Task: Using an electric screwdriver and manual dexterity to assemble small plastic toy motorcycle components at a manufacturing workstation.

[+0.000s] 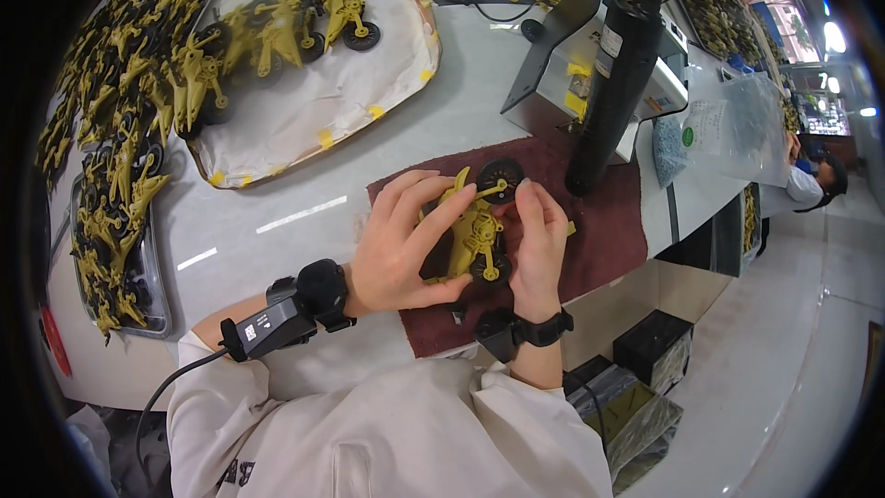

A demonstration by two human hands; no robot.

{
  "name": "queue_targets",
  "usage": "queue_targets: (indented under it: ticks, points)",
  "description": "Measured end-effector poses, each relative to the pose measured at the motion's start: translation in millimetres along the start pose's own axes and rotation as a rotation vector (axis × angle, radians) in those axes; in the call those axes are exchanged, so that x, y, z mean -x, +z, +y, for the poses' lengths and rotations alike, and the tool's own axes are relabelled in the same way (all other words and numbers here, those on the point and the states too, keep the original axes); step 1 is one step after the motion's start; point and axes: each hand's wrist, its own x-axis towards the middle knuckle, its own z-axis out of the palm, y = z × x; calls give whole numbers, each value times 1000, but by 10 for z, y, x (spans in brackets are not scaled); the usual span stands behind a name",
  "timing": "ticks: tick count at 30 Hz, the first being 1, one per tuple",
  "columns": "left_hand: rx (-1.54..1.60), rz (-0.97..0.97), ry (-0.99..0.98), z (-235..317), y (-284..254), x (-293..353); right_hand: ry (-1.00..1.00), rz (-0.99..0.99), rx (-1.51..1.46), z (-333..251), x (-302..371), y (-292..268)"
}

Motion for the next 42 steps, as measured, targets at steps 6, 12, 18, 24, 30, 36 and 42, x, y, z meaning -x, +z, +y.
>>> queue_targets:
  ticks: [6, 12, 18, 24, 30, 36, 42]
  points:
    - [-4, -7, 11, 0, 4, 1, 31, -21, 30, -31, 47, 39]
    - [2, -17, 16, 3, -9, 16, 16, -73, -13, 27, 33, -53]
    - [-19, 3, 36, 8, -10, -6, 27, -75, -44, -4, 42, -49]
    - [-54, -43, 78, 8, -30, -46, 57, -73, -94, -19, 40, -19]
    - [-1, -49, 89, 10, -33, -45, 54, -141, -157, 18, 29, -80]
    - [21, -60, 95, 0, -32, -6, 60, -198, -205, 62, 27, -145]
    - [28, -66, 63, -2, -33, -2, 127, -268, -248, 63, 8, -162]
